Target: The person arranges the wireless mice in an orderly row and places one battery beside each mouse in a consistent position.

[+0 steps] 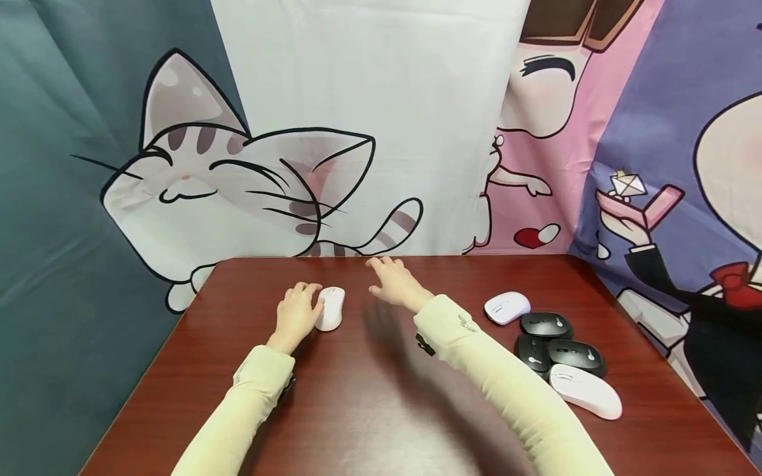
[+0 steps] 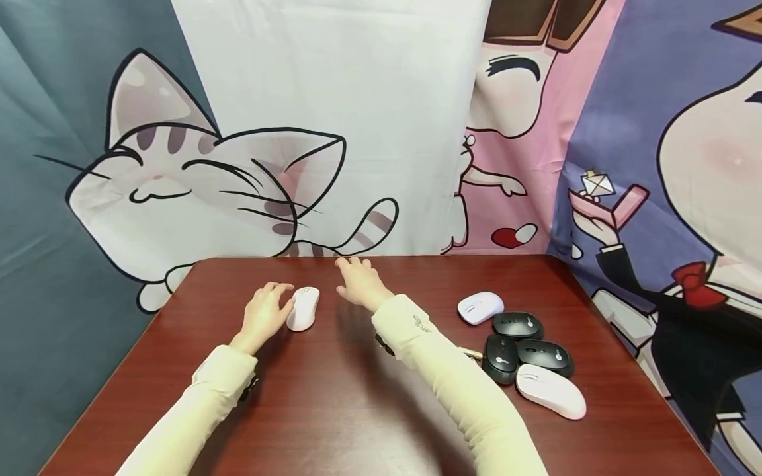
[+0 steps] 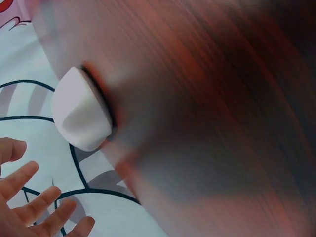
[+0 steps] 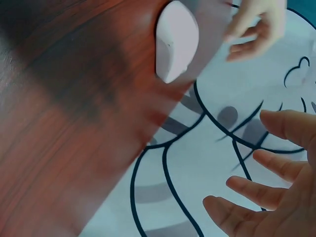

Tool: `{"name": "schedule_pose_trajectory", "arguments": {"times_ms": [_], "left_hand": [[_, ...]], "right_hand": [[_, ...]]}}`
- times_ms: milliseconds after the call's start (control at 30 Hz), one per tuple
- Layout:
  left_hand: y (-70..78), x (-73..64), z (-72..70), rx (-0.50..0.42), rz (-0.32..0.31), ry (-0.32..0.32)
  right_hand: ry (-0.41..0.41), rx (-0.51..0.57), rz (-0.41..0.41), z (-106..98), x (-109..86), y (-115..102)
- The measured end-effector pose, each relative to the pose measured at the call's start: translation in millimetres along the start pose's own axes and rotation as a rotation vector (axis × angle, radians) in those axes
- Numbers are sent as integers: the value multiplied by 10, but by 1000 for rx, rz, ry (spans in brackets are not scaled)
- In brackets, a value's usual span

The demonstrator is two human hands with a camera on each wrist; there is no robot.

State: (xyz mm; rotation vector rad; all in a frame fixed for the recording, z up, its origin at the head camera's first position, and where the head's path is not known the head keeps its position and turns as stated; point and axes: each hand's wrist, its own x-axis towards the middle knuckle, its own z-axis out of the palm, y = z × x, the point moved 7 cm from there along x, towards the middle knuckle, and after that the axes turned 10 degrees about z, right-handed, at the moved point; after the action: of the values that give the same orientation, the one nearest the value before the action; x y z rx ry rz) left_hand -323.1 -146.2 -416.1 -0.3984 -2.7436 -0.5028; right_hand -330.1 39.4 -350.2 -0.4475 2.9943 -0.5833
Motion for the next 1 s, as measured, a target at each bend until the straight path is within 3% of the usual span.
{"name": "schedule_pose_trajectory", "arguments": {"times_ms": [300, 467, 733, 1000], "left_hand": [[-3, 107, 292, -93, -20, -208], [3, 170, 364, -86, 8, -246], [-9, 188, 368, -65, 53, -294], [84, 234, 397, -85, 77, -346]], "right_hand": [[74, 70, -27, -239, -218, 171], [144, 70, -47, -394, -368, 360], [224, 94, -21, -657, -594, 712], [223, 81, 55, -663, -845, 1157]]}}
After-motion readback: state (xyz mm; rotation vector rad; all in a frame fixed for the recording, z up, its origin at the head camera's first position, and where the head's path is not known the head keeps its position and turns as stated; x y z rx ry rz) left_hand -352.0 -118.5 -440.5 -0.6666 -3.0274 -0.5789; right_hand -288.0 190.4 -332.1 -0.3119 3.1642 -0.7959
